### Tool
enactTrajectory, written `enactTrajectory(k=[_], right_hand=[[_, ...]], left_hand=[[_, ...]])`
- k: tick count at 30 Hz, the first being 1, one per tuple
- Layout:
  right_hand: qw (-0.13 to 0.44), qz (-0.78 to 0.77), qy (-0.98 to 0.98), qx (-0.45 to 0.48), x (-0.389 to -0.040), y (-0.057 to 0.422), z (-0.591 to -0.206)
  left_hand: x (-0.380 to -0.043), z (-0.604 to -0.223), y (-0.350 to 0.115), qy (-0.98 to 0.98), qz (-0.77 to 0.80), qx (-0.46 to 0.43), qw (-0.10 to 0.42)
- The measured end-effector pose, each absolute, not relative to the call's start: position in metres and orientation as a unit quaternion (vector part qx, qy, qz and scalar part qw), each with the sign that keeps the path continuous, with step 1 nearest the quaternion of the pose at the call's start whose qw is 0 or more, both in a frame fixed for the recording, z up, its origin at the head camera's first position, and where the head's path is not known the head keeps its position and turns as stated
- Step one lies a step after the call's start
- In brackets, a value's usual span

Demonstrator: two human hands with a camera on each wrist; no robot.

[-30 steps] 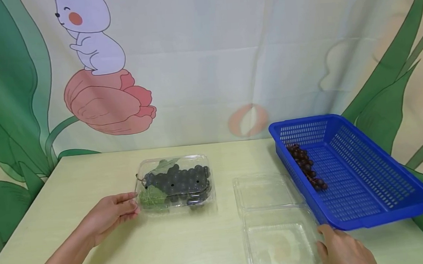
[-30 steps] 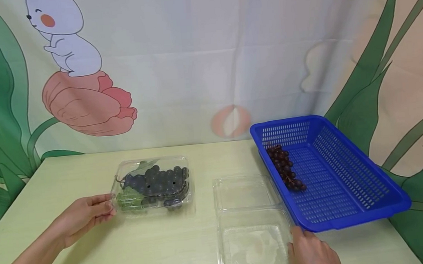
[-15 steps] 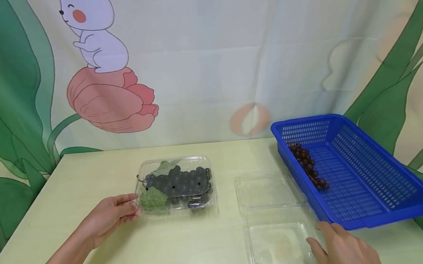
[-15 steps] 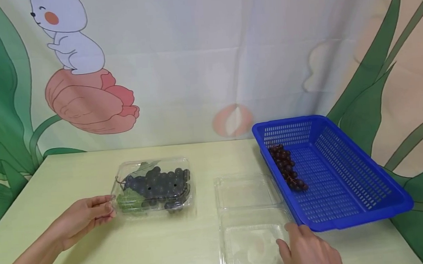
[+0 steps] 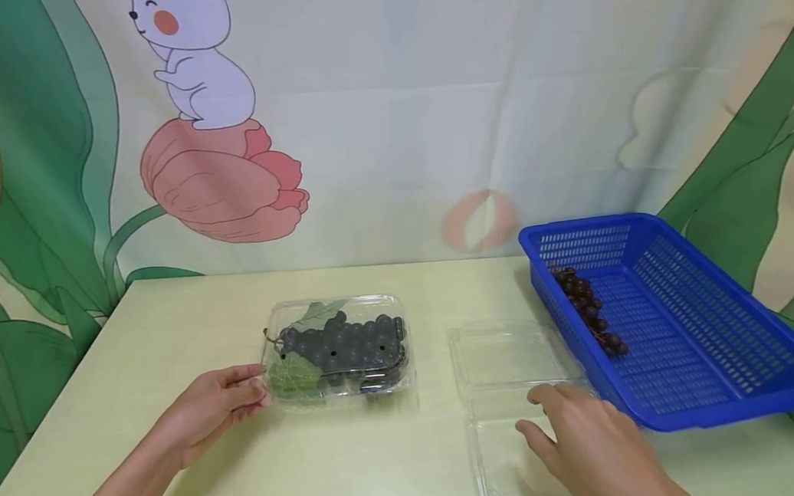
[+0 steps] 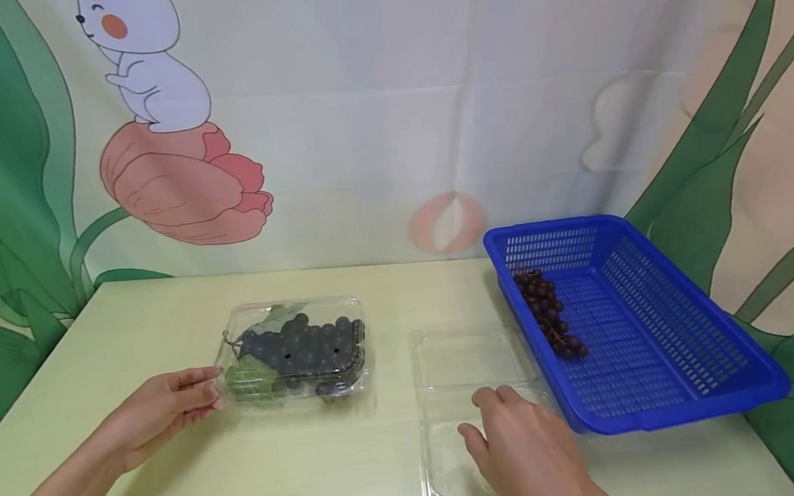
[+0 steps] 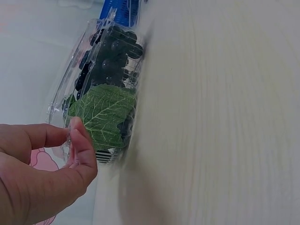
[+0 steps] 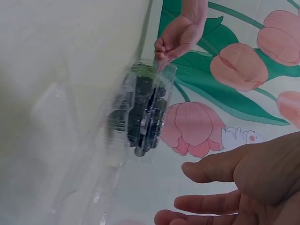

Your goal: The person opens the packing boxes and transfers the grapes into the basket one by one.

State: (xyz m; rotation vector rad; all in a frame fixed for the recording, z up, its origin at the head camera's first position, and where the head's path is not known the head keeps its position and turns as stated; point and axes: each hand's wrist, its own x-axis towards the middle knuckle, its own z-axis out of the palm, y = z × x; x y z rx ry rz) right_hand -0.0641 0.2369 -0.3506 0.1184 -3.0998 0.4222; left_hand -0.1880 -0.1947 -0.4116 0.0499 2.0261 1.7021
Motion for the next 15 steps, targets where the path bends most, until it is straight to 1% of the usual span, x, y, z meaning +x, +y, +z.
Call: enactTrajectory(k=[7, 15], right_hand=[[0.048, 0.168, -0.981, 0.079, -0.076, 0.216, -0.338], [0.004, 0.207, -0.974, 0.094, -0.098, 0.196, -0.337]], left_hand=[[-0.178, -0.410, -0.197, 0.741, 0.627, 0.024, 0.238], [-0.169, -0.411, -0.198, 0.736, 0.633, 0.016, 0.238]])
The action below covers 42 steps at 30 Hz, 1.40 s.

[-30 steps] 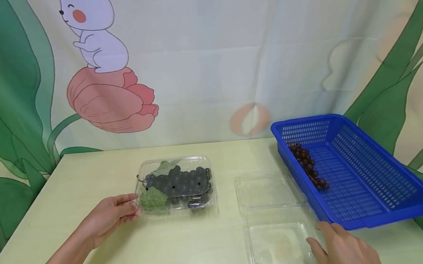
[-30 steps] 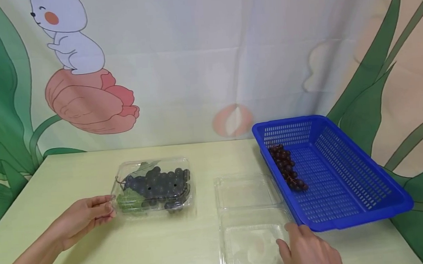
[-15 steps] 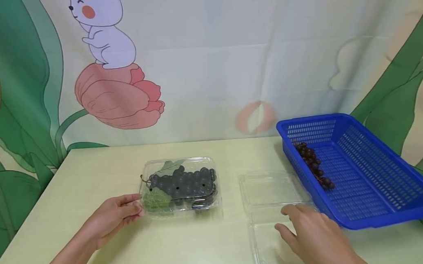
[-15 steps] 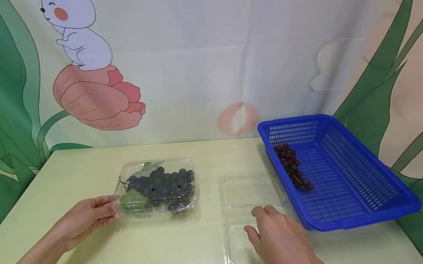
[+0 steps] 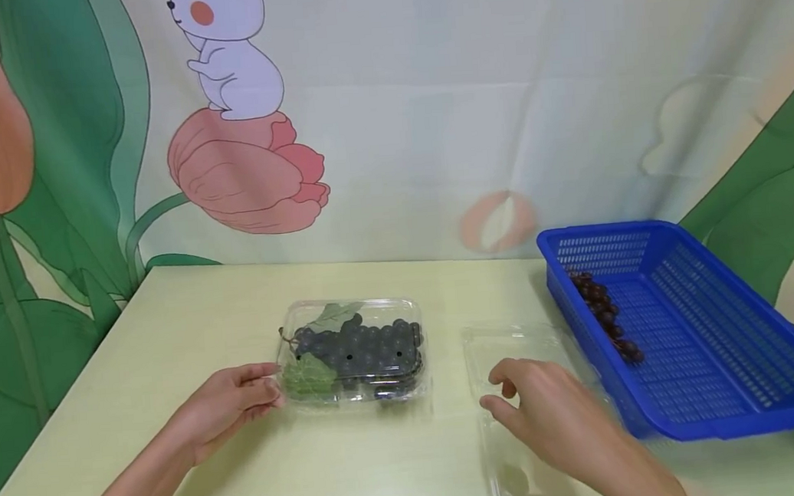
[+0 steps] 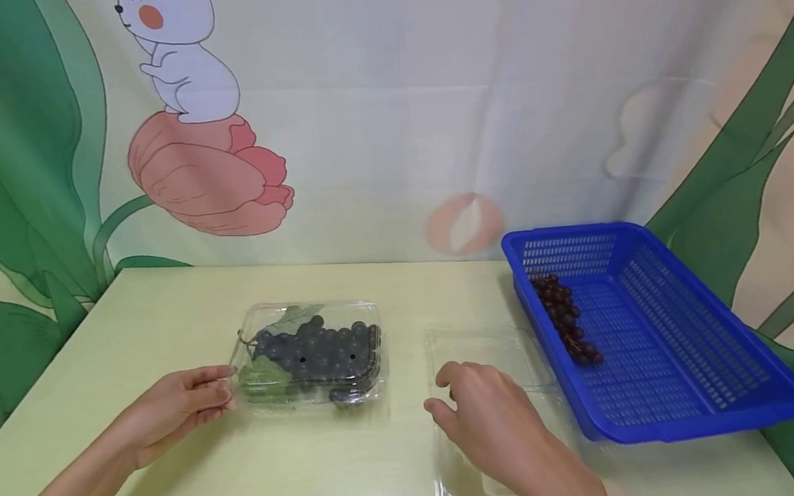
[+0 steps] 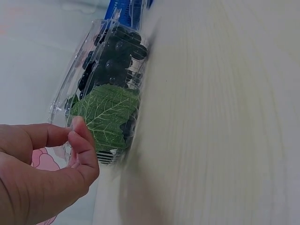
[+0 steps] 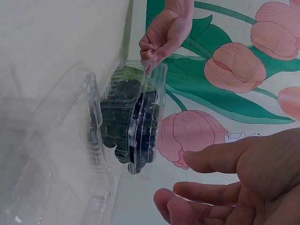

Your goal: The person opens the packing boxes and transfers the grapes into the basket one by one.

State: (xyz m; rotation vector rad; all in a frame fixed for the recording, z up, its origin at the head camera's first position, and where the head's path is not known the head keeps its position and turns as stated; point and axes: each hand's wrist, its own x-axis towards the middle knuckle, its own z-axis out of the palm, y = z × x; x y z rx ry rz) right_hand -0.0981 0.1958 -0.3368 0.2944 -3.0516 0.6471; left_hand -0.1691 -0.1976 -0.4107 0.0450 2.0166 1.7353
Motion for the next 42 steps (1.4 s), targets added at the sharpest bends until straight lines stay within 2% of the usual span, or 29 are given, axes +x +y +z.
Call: enactTrajectory(k=[11, 21, 42], right_hand=[[-0.037, 0.275, -0.950, 0.142, -0.122, 0.175, -0.341], [-0.130, 0.335, -0.929, 0.085, -0.136, 0.157, -0.347], [-0.176, 0.363, -0.909, 0.105, -0.136, 0.137, -0.365]], left_hand=[[-0.161, -0.413, -0.199, 0.729, 0.642, 0.013, 0.239], [-0.155, -0.411, -0.199, 0.720, 0.647, 0.005, 0.250], [-0.142, -0.411, -0.211, 0.707, 0.651, 0.007, 0.277]])
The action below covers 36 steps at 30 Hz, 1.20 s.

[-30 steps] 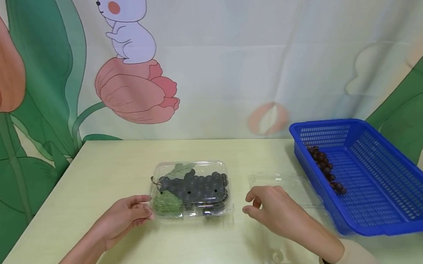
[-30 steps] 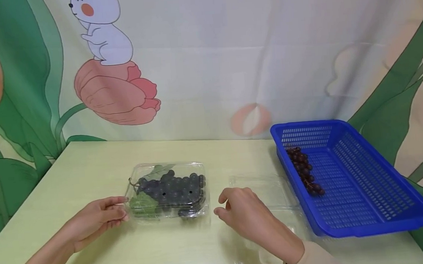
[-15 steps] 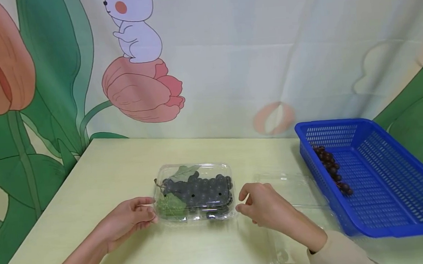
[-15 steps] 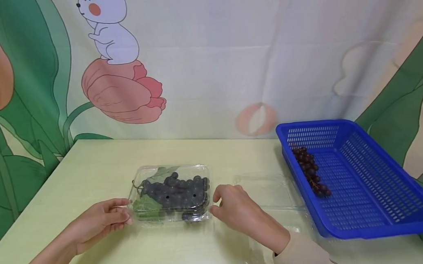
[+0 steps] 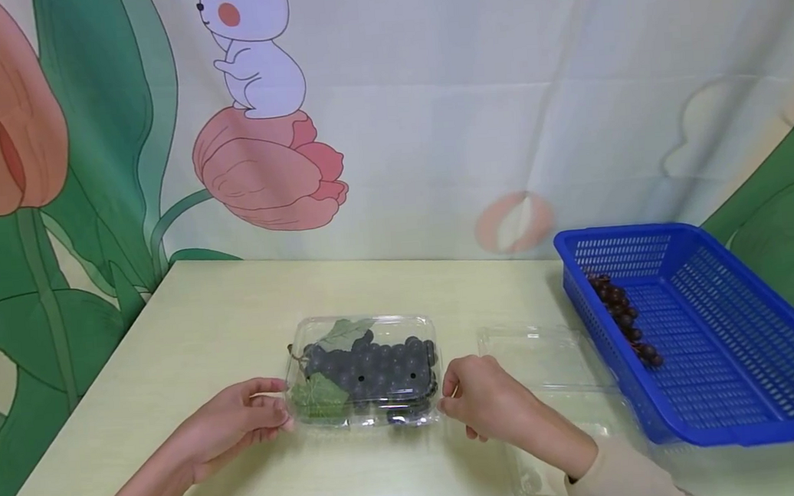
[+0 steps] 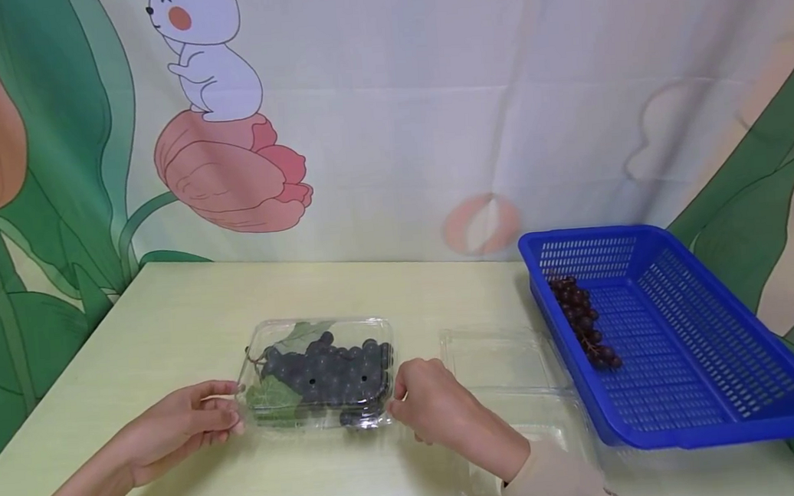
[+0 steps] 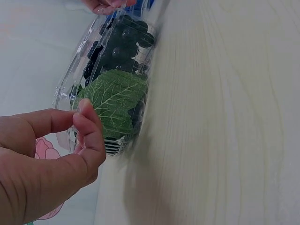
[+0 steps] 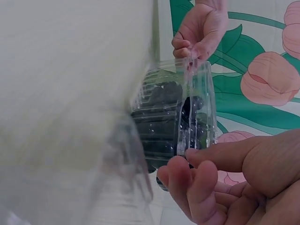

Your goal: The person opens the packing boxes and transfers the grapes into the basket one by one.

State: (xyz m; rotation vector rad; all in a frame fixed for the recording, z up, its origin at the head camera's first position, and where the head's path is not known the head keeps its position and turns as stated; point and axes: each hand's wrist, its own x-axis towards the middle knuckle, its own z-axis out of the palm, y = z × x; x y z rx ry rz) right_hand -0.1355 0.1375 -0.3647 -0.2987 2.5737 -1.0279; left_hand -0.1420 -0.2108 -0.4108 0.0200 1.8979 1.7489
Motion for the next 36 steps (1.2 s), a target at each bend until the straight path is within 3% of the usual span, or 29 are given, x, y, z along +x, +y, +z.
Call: enactTrajectory(k=[23, 36], right_hand=[[0.174, -0.372, 0.902, -0.136, -0.120, 0.128, -0.369], [0.130, -0.349, 0.910, -0.181, -0.114, 0.123, -0.374]], left_hand=[[-0.137, -0.407, -0.225, 0.705, 0.635, 0.009, 0.315], [-0.132, -0.403, -0.231, 0.710, 0.627, 0.005, 0.321]])
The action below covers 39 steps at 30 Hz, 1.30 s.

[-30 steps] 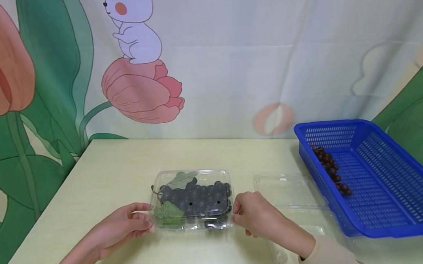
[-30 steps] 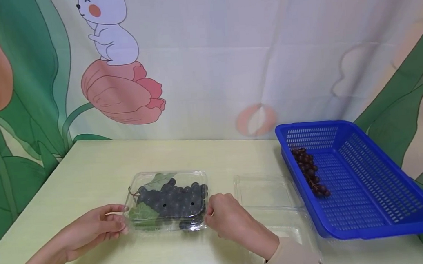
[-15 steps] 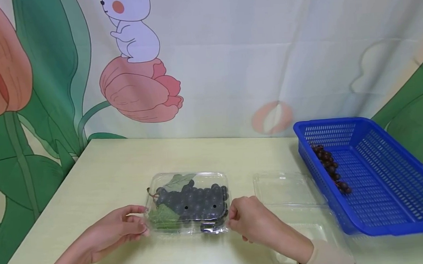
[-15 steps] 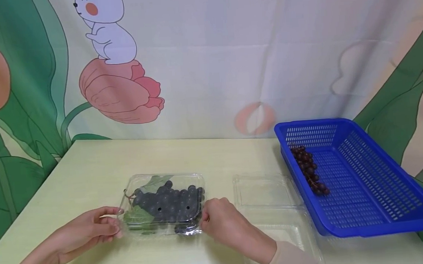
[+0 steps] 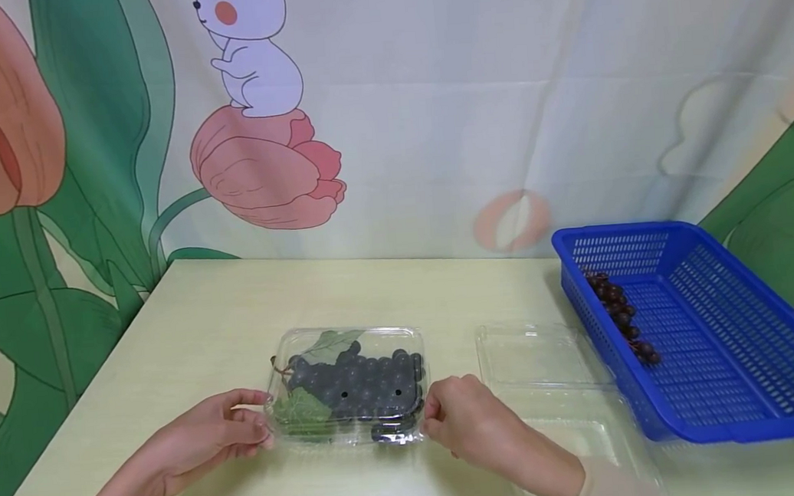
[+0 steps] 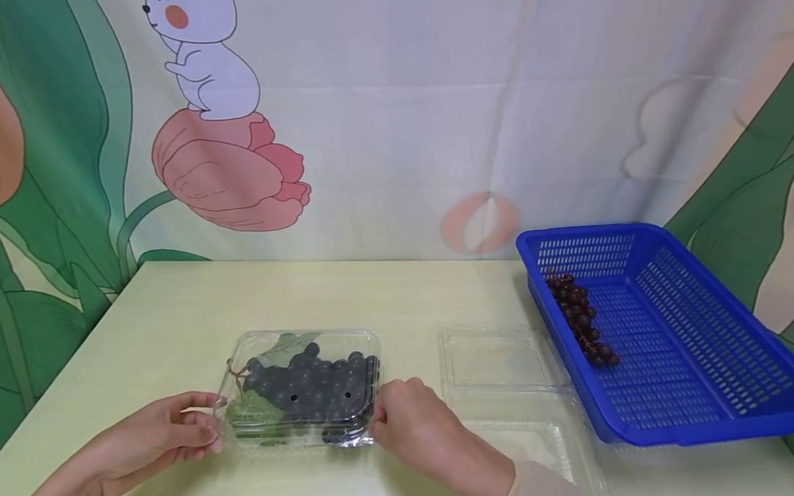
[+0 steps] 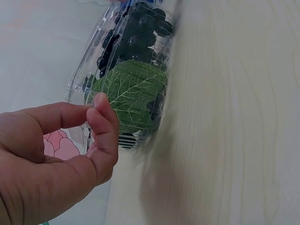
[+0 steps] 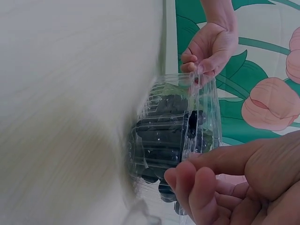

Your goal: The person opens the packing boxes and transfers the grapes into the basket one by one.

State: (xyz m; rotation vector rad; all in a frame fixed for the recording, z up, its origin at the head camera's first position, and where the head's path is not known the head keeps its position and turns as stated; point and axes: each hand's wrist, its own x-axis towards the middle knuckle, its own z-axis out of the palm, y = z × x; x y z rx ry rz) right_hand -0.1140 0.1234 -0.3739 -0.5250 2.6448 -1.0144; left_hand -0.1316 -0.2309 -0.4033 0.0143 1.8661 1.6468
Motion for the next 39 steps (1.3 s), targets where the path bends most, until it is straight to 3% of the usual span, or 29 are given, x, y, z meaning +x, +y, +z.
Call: enactTrajectory(k=[11, 39], right_hand=[[0.072, -0.310, 0.923, -0.217, -0.111, 0.123, -0.373], [0.086, -0.277, 0.933, -0.214, -0.111, 0.121, -0.367]], left_hand=[[-0.129, -0.404, -0.231, 0.709, 0.630, 0.004, 0.315], [-0.116, -0.402, -0.221, 0.735, 0.632, -0.049, 0.242]])
